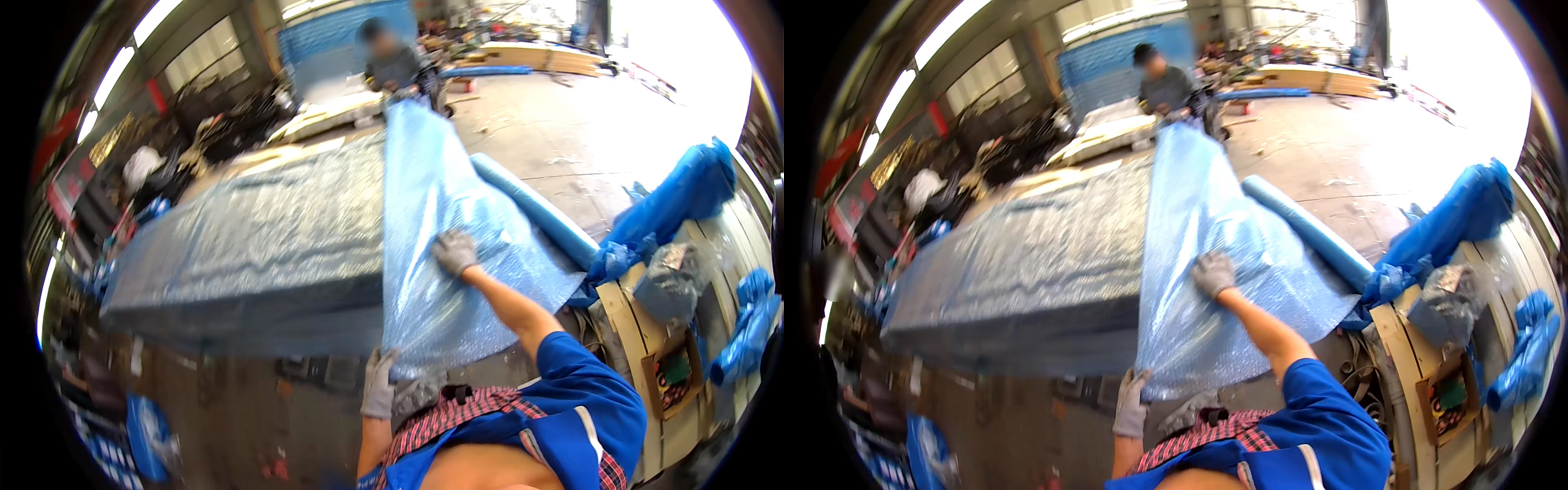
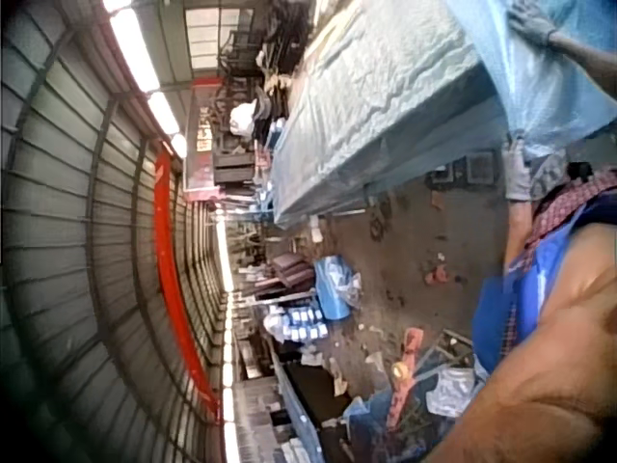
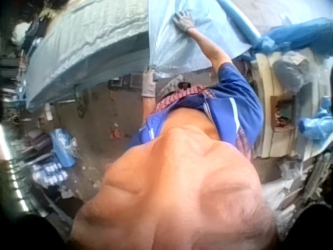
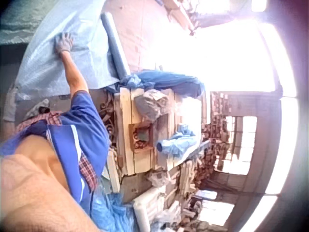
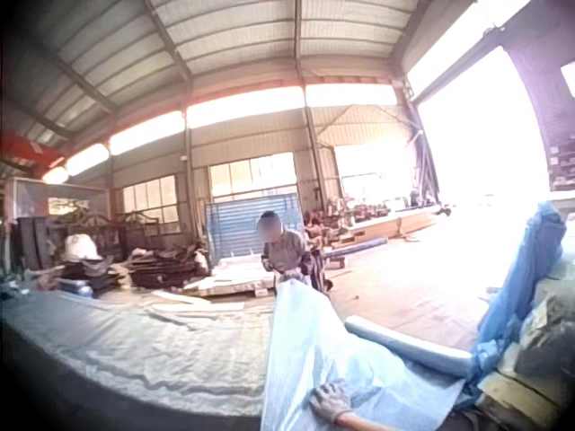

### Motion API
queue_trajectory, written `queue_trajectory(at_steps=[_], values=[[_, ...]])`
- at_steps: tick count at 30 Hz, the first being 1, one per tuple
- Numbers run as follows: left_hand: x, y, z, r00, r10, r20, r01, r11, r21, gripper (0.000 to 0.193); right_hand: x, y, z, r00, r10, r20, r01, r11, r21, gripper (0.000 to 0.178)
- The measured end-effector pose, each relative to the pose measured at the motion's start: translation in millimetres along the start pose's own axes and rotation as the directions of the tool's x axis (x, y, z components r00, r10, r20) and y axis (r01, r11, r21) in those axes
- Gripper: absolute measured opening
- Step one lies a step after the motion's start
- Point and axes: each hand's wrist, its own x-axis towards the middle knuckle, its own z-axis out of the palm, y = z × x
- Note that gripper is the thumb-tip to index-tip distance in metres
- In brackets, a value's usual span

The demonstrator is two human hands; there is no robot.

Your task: The person wraps a large rectangular furniture item with bubble wrap and secures it with yellow tape. They unfold the bubble wrap, cover the item, fold edges, and apply tape to seal the package.

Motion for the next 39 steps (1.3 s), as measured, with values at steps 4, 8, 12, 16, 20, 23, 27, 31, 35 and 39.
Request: queue_trajectory(at_steps=[4,8,12,16,20,23,27,31,35,39], values=[[-33,-17,-7,0.932,-0.349,-0.102,0.324,0.925,-0.198,0.053,-9,-70,-20,0.998,0.054,-0.018,-0.052,0.993,0.104,0.059],[-23,1,10,0.700,-0.714,-0.006,0.497,0.494,-0.713,0.027,-11,-56,-26,0.997,0.070,-0.019,-0.068,0.994,0.086,0.062],[-14,31,8,0.796,-0.598,-0.094,0.354,0.586,-0.729,0.019,-15,-53,-24,0.996,0.070,-0.049,-0.065,0.994,0.093,0.061],[-16,28,7,0.735,-0.674,-0.076,0.413,0.534,-0.737,0.013,-14,-56,-22,0.994,0.063,-0.089,-0.055,0.994,0.094,0.061],[-14,23,8,0.731,-0.679,-0.069,0.452,0.557,-0.697,0.008,-14,-50,-22,0.994,0.061,-0.089,-0.053,0.994,0.094,0.060],[-11,24,11,0.742,-0.664,-0.094,0.427,0.575,-0.698,0.007,-13,-46,-19,0.993,0.051,-0.109,-0.039,0.993,0.109,0.060],[-17,6,19,0.648,-0.751,-0.124,0.435,0.500,-0.749,0.011,-4,-51,-19,0.990,0.007,-0.140,0.007,0.996,0.094,0.058],[-25,13,28,0.539,-0.819,-0.196,0.345,0.427,-0.836,0.014,-8,-60,-15,0.991,-0.023,-0.134,0.035,0.995,0.090,0.056],[-36,9,43,0.613,-0.720,-0.324,0.180,0.527,-0.831,0.017,-9,-54,-13,0.990,-0.024,-0.136,0.032,0.998,0.059,0.051],[-45,-27,65,0.672,-0.564,-0.481,0.089,0.706,-0.702,0.015,-12,-56,-23,0.998,-0.033,-0.055,0.031,0.999,-0.027,0.056]])
